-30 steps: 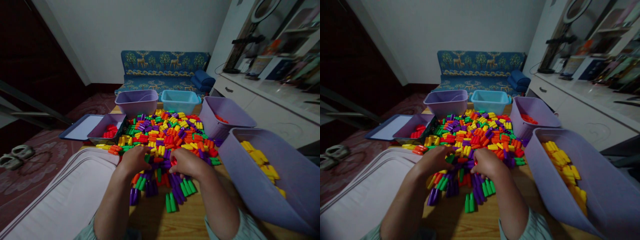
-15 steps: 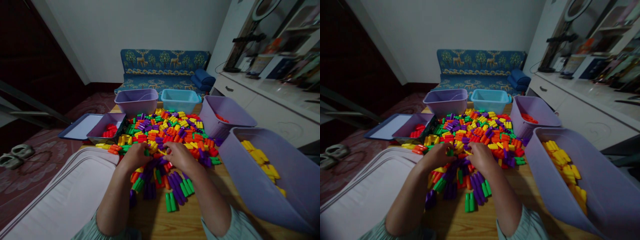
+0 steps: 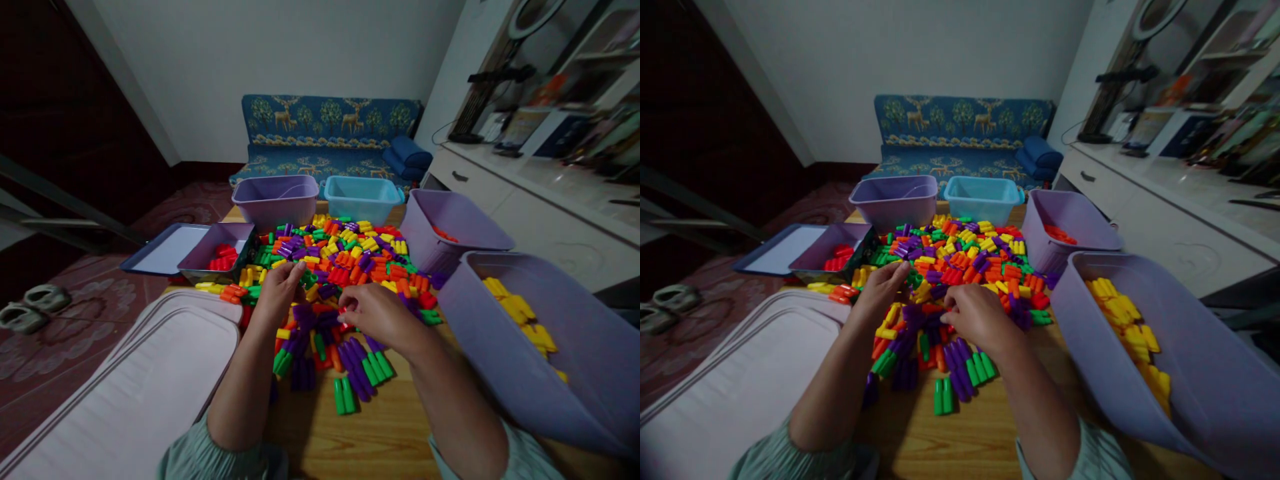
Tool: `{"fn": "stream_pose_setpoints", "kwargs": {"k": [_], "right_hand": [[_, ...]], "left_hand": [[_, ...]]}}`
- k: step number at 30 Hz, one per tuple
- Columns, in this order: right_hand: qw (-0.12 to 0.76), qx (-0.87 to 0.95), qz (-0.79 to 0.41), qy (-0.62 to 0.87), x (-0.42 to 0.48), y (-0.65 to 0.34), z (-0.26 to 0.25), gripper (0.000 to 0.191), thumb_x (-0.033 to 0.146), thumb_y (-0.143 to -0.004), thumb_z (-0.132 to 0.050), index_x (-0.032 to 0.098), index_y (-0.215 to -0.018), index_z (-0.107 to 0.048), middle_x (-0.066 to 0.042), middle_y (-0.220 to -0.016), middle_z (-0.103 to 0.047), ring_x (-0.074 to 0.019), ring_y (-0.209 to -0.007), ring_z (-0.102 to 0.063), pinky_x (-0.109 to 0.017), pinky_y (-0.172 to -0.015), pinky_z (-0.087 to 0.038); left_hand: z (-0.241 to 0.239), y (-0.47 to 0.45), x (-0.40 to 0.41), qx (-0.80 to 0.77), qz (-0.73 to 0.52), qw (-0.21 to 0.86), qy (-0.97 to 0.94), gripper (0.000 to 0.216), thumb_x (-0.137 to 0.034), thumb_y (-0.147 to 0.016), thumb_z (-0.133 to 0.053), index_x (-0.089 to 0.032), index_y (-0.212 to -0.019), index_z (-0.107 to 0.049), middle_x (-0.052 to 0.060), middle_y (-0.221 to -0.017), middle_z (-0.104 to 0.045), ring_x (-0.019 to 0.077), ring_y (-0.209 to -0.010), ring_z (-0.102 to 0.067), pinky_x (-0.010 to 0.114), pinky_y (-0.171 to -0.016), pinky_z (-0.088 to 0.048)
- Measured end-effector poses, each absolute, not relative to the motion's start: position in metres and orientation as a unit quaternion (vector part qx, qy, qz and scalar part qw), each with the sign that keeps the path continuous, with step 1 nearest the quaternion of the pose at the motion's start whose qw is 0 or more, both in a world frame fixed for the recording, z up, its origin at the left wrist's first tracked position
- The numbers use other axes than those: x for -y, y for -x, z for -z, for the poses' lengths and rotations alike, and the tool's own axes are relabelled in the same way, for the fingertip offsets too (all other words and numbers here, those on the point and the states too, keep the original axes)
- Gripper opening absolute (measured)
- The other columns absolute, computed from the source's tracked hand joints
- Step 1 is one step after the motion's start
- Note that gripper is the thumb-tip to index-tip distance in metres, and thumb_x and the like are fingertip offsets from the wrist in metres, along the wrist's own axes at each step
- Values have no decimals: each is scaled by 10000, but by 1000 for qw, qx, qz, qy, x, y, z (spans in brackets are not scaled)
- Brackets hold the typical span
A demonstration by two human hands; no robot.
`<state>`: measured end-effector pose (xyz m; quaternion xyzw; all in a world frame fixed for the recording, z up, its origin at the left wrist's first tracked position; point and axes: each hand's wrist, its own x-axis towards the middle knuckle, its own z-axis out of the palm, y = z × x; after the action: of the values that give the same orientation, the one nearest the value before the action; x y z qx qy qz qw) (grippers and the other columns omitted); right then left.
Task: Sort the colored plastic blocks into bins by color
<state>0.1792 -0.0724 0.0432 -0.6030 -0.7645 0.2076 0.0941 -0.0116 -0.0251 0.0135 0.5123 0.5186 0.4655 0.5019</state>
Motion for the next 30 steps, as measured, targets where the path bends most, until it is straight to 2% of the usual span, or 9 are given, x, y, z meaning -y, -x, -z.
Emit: {"fn": "stream_pose_setpoints", "kwargs": {"k": [4,6,9,13,18,20,23,27,30], "right_hand": [[-80,772,-205,597,104,-185,-50,247,287,-651,-792,246,-888,-737,-39,-858,-731,-237,-842,-676,-279,-670,-426],[-129,750,-208,614,122,-186,-45,468,269,-608,-830,277,-1061,-714,-63,-1002,-723,-280,-940,-675,-316,-750,-463],[-118,723,-189,653,144,-186,-31,776,266,-622,-837,317,-1341,-551,-122,-1255,-619,-317,-1037,-653,-376,-846,-487],[-68,719,-172,670,157,-188,-14,592,310,-742,-752,275,-1308,-580,-161,-1360,-519,-309,-1059,-640,-411,-899,-491],[-29,730,-160,663,153,-194,-6,475,205,-726,-731,203,-1189,-622,-137,-1197,-629,-300,-1060,-637,-389,-886,-495],[15,737,-166,655,142,-194,-5,307,161,-733,-696,185,-1036,-652,-110,-1060,-677,-280,-1002,-653,-367,-845,-496],[163,715,-215,645,115,-188,-6,119,195,-764,-657,188,-880,-631,-62,-887,-690,-231,-847,-670,-329,-748,-499],[381,601,-364,601,70,-166,-8,245,306,-772,-632,196,-990,-615,-2,-698,-659,-180,-604,-650,-296,-601,-509],[475,539,-437,542,47,-148,-2,312,358,-728,-650,190,-986,-600,-8,-751,-667,-163,-566,-638,-285,-553,-521]], "left_hand": [[-10,15,23,-518,-463,491,-525,443,-585,-746,-614,-187,-631,-455,-57,-448,-437,87,-364,-459,179,-361,-387],[-10,16,23,-517,-472,495,-515,444,-588,-748,-616,-191,-637,-453,-62,-443,-432,90,-365,-467,181,-364,-394],[-11,17,22,-515,-483,503,-499,460,-608,-734,-626,-194,-644,-446,-67,-452,-430,92,-374,-479,195,-385,-429],[-11,17,22,-518,-485,512,-485,489,-638,-716,-629,-199,-639,-429,-72,-450,-418,87,-370,-464,200,-387,-431],[-6,16,20,-512,-480,503,-504,490,-639,-716,-617,-191,-617,-447,-76,-467,-382,69,-370,-411,183,-351,-365],[-2,15,19,-505,-478,508,-508,482,-622,-705,-630,-186,-608,-451,-79,-475,-374,61,-374,-392,177,-346,-346],[3,13,17,-500,-471,525,-503,448,-583,-678,-666,-173,-633,-491,-84,-470,-385,60,-377,-396,180,-362,-352],[5,9,16,-499,-474,564,-457,462,-496,-578,-766,-144,-811,-577,-69,-547,-519,76,-420,-489,218,-445,-454],[4,9,17,-497,-482,582,-427,505,-449,-541,-801,-142,-870,-570,-56,-582,-568,90,-465,-541,227,-492,-487]]}}
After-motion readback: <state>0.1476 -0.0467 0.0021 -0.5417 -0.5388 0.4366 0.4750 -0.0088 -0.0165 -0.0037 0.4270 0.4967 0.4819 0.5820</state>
